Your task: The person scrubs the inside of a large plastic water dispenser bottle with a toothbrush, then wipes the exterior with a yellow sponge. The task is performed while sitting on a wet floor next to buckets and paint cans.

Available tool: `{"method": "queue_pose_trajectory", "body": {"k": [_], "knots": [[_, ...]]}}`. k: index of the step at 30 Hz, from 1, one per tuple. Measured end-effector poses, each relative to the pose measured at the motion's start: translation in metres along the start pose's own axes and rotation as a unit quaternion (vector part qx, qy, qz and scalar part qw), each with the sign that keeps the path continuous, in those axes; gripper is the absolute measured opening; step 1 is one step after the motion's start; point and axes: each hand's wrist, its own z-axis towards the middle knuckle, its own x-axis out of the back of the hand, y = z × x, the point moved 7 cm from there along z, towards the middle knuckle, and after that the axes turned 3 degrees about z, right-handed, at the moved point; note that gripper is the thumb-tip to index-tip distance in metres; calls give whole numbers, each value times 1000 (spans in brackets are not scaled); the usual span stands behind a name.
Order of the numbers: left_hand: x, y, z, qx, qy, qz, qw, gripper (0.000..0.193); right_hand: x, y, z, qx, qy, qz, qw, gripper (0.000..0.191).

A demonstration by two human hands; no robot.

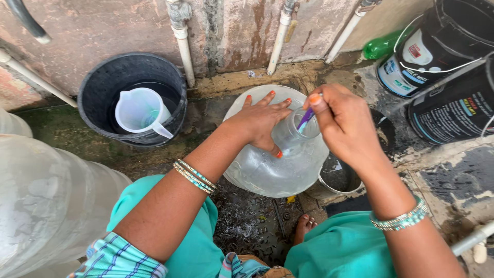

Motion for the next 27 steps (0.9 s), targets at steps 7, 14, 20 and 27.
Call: {"method": "queue_pose_trajectory", "body": {"k": [7,14,20,27], "knots": [[4,4,-3,-4,10,3,1000,139,52,-36,-4,16,52,13,998,34],[3,8,-7,-8,-10,21,1000,145,43,-28,-6,33,61,-1,998,35],[1,13,-12,-15,-15,27,999,149,-4,7,6,3,-30,54,998,23],[-4,28,-11,-18,-18,43,999,152,-5,-19,9,151,-138,-53,977,15]]}}
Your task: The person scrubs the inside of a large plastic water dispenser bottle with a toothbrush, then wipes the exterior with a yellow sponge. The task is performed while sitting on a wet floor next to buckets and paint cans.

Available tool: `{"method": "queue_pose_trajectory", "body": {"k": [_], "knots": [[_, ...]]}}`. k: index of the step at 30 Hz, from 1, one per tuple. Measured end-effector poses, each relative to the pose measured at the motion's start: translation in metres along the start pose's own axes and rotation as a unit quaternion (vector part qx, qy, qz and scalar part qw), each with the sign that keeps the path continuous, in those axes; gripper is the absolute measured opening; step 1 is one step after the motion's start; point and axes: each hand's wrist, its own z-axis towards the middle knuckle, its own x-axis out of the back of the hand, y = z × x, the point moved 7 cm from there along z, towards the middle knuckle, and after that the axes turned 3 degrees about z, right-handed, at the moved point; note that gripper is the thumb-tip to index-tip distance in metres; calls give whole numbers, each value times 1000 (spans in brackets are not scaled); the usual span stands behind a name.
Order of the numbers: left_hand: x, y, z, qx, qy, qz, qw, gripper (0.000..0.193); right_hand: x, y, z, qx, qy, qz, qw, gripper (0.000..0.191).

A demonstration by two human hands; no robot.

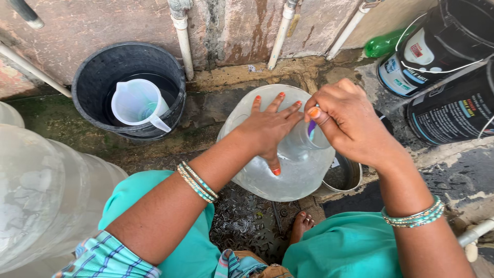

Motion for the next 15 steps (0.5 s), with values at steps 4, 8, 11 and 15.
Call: {"method": "queue_pose_trajectory", "body": {"k": [4,8,11,15], "knots": [[1,2,0,13,6,4,1000,151,-1,9,2,-31,6,55,998,21],[0,-1,2,23,15,-13,1000,152,-6,35,-6,-163,62,85,981,29],[-4,-3,3,30,16,-26,999,152,-14,57,-20,-262,103,144,949,34],[-1,-12,3,42,29,-37,998,158,-20,75,-33,-272,198,342,878,33]]}}
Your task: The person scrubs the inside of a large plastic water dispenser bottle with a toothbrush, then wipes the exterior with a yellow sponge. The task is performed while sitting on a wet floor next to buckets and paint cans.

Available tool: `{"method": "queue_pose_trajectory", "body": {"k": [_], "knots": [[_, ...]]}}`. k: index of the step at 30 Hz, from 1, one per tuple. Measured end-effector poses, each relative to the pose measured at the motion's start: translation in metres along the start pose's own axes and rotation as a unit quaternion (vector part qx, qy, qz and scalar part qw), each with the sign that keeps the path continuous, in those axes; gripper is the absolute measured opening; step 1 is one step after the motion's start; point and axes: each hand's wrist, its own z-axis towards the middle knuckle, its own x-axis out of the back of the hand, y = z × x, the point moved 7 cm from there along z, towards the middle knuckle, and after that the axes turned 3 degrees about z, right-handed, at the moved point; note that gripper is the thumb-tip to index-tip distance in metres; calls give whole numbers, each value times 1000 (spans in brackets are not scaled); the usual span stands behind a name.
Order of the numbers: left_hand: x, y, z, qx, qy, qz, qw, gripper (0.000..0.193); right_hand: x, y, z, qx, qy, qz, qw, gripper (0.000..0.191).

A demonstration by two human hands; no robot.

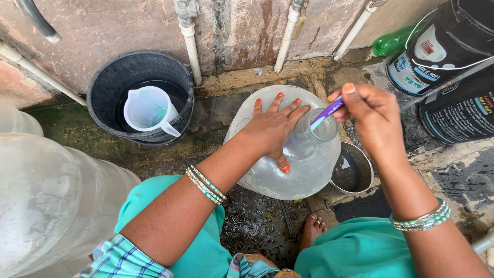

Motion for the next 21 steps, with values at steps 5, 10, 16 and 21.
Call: {"method": "queue_pose_trajectory", "body": {"k": [5,10,16,21], "knots": [[4,-5,-3,-1,-1,-15,1000,168,14,21,-15,-32,34,137,989,31],[3,0,2,-28,-6,-7,1000,170,24,27,-11,-25,-35,25,999,32],[3,12,7,-68,-22,21,997,170,15,10,-4,67,-137,-67,986,33],[-2,20,4,-96,-15,47,994,169,6,-18,-10,134,-177,-239,945,26]]}}
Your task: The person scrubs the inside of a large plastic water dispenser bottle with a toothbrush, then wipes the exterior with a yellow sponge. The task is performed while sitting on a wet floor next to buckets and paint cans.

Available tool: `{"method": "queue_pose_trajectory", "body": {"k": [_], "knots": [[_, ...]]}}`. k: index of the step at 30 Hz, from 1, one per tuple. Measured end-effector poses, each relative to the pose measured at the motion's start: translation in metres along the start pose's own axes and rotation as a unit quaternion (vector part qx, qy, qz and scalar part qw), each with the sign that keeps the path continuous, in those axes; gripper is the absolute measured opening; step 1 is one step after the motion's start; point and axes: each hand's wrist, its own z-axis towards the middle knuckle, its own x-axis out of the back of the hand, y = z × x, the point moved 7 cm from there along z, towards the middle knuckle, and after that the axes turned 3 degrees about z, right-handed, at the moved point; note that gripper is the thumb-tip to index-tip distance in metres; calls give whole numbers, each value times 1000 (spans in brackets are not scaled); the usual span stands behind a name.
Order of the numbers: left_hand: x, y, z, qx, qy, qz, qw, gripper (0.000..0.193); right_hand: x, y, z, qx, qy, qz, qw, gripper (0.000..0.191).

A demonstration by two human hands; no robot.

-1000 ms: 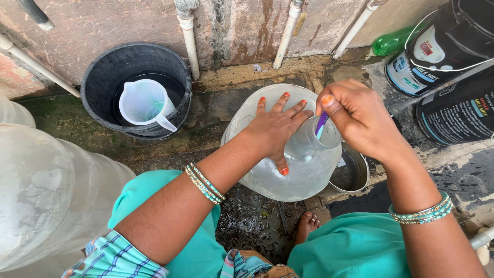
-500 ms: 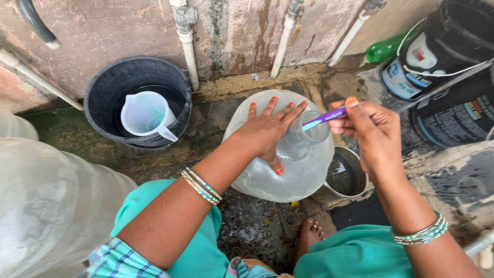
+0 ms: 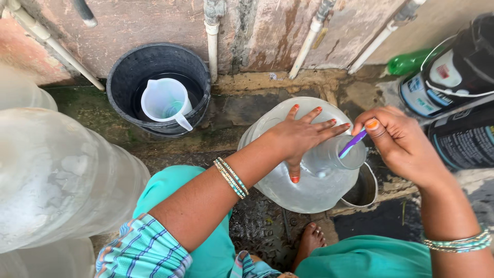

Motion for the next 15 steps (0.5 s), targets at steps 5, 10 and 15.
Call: {"method": "queue_pose_trajectory", "body": {"k": [5,10,15], "knots": [[-3,7,4,-17,-3,4,1000,164,2,-34,-4,85,11,-77,993,19],[-3,-2,-1,-29,3,-10,1000,148,-5,-29,-6,32,73,-12,997,23],[-2,-6,6,-17,43,-61,997,132,6,-37,-13,45,122,-42,991,27]]}}
